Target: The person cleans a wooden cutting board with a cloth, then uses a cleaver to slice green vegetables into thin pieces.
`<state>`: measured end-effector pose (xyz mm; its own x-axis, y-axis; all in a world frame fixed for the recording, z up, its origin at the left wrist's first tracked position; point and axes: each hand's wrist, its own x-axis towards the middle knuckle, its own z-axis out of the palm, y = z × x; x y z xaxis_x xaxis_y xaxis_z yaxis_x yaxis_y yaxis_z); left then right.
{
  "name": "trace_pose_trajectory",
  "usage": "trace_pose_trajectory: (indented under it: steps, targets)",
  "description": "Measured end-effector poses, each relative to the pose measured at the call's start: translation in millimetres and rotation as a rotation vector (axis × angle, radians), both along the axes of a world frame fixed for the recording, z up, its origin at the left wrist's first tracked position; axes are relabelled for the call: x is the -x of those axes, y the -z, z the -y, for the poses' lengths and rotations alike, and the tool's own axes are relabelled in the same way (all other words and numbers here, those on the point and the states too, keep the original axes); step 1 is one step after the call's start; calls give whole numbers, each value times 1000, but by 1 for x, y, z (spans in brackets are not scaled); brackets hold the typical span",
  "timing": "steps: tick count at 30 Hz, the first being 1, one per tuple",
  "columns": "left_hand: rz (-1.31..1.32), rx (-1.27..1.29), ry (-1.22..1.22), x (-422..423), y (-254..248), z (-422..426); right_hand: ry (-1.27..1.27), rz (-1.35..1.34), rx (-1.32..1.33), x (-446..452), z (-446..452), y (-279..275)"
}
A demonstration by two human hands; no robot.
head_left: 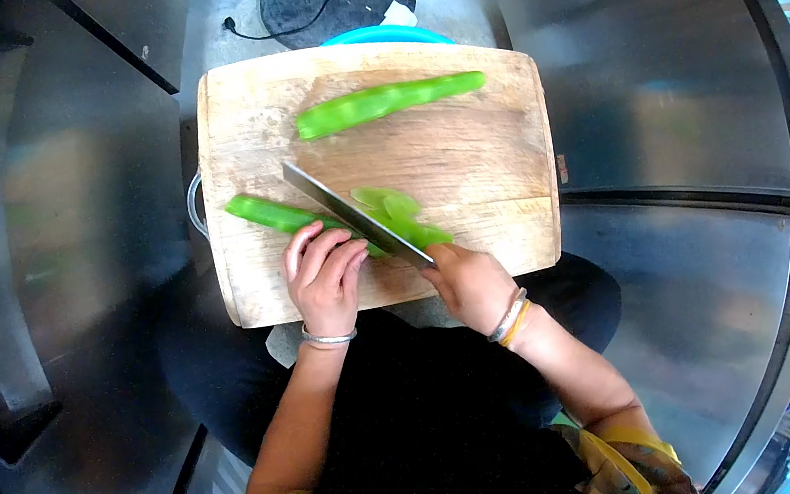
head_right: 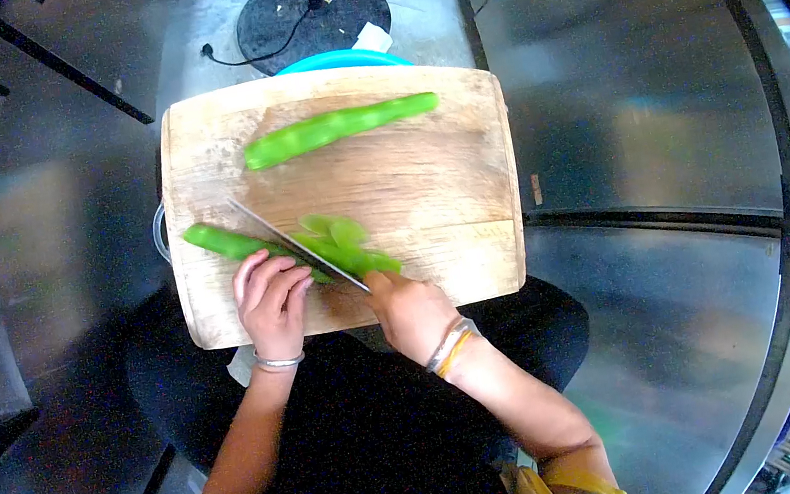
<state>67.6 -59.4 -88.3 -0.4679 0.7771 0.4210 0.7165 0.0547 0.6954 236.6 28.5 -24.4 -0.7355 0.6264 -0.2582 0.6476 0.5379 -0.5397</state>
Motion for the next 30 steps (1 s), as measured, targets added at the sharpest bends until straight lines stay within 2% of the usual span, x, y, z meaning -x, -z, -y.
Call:
trace_pose_trajectory:
  steps: [5,12,20,25,30]
  targets:
    - [32,-3,-15,1,1,1,88,-45,26,-4,12,-29]
    - [38,-6,-39,-1,-1,-1,8,52,-3,-10,15,-41]
    - [45,-2,-28,0,2,-1,5,102,55,-4,12,-39]
    - [13,-30,-23,1,3,-2,-19,159,-13,11,6,1]
    - [70,-51,-22,7,2,1,0,54,6,7,3,-5]
